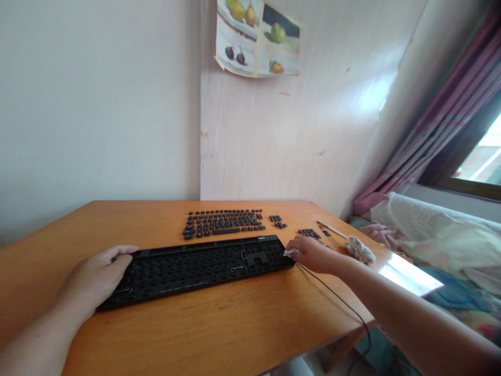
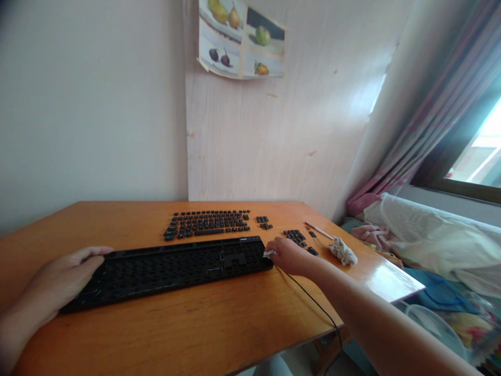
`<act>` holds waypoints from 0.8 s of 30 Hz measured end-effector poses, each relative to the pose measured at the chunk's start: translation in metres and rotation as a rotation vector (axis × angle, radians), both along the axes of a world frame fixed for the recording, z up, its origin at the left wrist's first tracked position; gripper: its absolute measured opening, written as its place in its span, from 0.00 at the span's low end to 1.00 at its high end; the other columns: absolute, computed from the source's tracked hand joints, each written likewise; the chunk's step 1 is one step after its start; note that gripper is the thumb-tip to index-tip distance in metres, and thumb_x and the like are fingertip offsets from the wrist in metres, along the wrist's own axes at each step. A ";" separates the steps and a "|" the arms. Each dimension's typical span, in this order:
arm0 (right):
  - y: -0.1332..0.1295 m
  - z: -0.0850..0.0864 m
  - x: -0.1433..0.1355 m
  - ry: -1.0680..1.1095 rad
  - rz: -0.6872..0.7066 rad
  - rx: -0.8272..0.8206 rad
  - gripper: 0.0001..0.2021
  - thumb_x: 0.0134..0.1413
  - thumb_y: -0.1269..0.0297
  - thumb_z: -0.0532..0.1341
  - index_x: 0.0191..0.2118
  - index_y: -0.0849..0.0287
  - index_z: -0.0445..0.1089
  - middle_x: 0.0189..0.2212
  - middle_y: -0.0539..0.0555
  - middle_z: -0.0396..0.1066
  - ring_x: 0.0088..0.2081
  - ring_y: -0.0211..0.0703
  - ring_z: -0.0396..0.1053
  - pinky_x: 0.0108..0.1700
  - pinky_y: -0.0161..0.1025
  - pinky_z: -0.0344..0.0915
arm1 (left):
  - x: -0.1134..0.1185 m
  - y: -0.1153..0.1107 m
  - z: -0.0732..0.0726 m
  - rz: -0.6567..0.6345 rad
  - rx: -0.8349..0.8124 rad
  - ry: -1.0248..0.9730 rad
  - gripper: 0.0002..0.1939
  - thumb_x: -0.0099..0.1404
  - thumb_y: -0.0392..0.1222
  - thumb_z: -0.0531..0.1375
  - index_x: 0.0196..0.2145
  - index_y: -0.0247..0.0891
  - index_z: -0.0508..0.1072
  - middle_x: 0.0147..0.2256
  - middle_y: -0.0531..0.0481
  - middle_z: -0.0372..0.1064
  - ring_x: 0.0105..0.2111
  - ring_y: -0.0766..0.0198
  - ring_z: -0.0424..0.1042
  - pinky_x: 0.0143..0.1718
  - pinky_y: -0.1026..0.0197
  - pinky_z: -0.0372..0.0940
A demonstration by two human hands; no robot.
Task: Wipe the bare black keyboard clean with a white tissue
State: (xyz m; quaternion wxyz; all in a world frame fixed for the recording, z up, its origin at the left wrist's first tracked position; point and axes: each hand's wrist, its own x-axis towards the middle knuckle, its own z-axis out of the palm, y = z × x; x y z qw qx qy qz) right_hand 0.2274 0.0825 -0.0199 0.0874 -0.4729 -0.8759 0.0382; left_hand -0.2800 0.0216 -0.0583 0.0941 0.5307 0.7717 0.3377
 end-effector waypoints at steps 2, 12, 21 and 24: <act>-0.007 0.000 0.000 0.013 -0.015 -0.005 0.10 0.55 0.69 0.57 0.37 0.59 0.76 0.34 0.56 0.74 0.35 0.44 0.69 0.39 0.37 0.61 | -0.002 0.001 -0.003 -0.007 0.013 0.011 0.19 0.61 0.48 0.52 0.44 0.41 0.76 0.42 0.48 0.77 0.43 0.53 0.74 0.44 0.55 0.65; -0.029 -0.008 -0.009 0.068 -0.038 -0.014 0.12 0.53 0.72 0.56 0.39 0.59 0.75 0.35 0.57 0.73 0.38 0.45 0.70 0.42 0.37 0.61 | 0.000 -0.001 -0.003 -0.016 -0.002 0.007 0.19 0.63 0.46 0.51 0.46 0.40 0.75 0.45 0.47 0.76 0.45 0.54 0.73 0.46 0.57 0.64; -0.017 -0.003 -0.057 0.216 0.030 0.014 0.10 0.56 0.69 0.57 0.41 0.60 0.73 0.37 0.56 0.74 0.40 0.44 0.69 0.44 0.37 0.62 | -0.002 0.001 -0.006 -0.023 0.023 -0.018 0.19 0.62 0.46 0.53 0.47 0.40 0.75 0.46 0.47 0.76 0.45 0.55 0.73 0.46 0.58 0.64; -0.011 -0.006 -0.072 0.183 0.034 0.044 0.11 0.56 0.71 0.56 0.41 0.60 0.74 0.38 0.58 0.73 0.41 0.44 0.69 0.44 0.37 0.62 | -0.002 0.000 -0.006 -0.021 0.009 -0.023 0.18 0.63 0.45 0.52 0.47 0.40 0.75 0.46 0.47 0.76 0.45 0.56 0.73 0.45 0.59 0.63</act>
